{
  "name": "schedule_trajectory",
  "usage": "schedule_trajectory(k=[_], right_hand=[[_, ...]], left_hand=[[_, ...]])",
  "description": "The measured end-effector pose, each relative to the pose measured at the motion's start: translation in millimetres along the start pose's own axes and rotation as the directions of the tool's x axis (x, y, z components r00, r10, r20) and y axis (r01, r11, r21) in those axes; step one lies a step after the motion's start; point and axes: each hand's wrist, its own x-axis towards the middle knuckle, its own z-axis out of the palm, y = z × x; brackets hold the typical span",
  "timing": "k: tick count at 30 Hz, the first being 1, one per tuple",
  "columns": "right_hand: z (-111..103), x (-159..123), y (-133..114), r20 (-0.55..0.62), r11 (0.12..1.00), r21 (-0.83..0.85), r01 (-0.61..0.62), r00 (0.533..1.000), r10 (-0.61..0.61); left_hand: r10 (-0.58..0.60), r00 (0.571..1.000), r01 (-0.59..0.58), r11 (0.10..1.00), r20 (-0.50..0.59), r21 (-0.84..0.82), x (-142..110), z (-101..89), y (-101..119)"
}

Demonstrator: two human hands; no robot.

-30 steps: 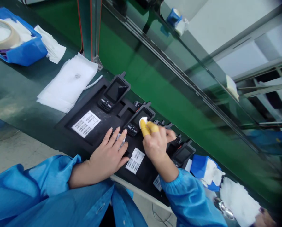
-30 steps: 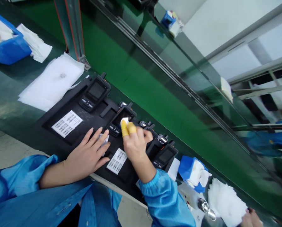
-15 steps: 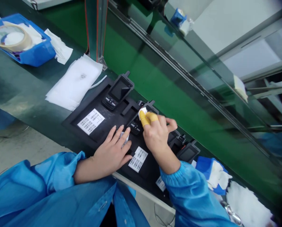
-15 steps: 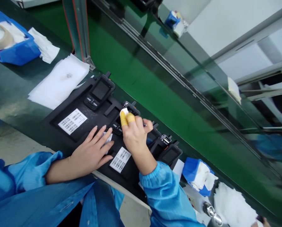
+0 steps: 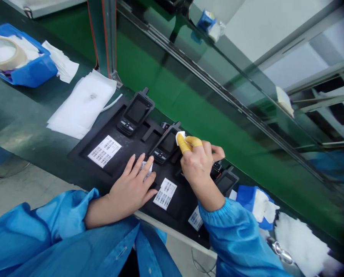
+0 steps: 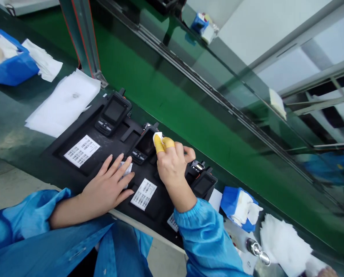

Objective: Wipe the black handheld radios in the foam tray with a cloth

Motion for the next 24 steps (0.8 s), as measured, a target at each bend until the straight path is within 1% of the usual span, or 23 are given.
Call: schedule_trajectory(k=[2,5,7,9,11,14,16,19,21,24], right_hand=[[-6.4,-16.1,-5.4,0.017,0.999,0.040,0.005,1.000,-0.005],[-23.6,-37.7,-23.0,0.132,0.985,0.136,0.105,0.983,-0.123],[-35.2,-43.9,-32.9,0.185,0.967,0.203,0.156,0.963,-0.194],[-43.1,-40.1,-36.3,0.177,0.958,0.233,0.165,0.962,-0.209],[-45.0,-25.0,-34.6,0.151,0.961,0.225,0.161,0.969,-0.197],[-34.8,14.2,-33.6,0.120,0.972,0.168,0.162,0.976,-0.183],[-21.1,43.9,-38.6,0.091,0.972,0.123,0.199,0.973,-0.210],[2.3,80.6,-50.3,0.025,0.962,0.090,0.257,0.965,-0.261],[14.7,94.0,-57.2,-0.009,0.962,0.072,0.263,0.965,-0.263],[21.2,93.0,-68.0,-0.010,0.963,0.032,0.267,0.964,-0.267]], left_hand=[[-0.003,1.000,0.003,1.000,0.002,-0.005,0.2,0.1,0.3],[-0.012,1.000,0.012,1.000,-0.005,-0.021,0.2,3.0,0.7],[-0.016,1.000,0.016,0.999,-0.021,-0.033,-0.6,5.5,0.9],[-0.012,0.999,0.009,0.999,-0.050,-0.050,-2.6,6.4,0.2],[0.002,0.995,-0.010,0.997,-0.095,-0.080,-5.8,3.9,-3.2],[-0.017,0.985,-0.002,0.994,-0.173,-0.111,-11.1,-5.8,-17.1],[-0.081,0.975,0.062,0.994,-0.205,-0.094,-14.1,-13.1,-31.9],[-0.176,0.963,0.175,0.984,-0.206,-0.024,-16.3,-19.1,-54.5],[-0.197,0.962,0.205,0.979,-0.190,0.019,-16.1,-18.8,-64.8],[-0.194,0.965,0.205,0.978,-0.177,0.047,-14.9,-13.9,-70.2]])
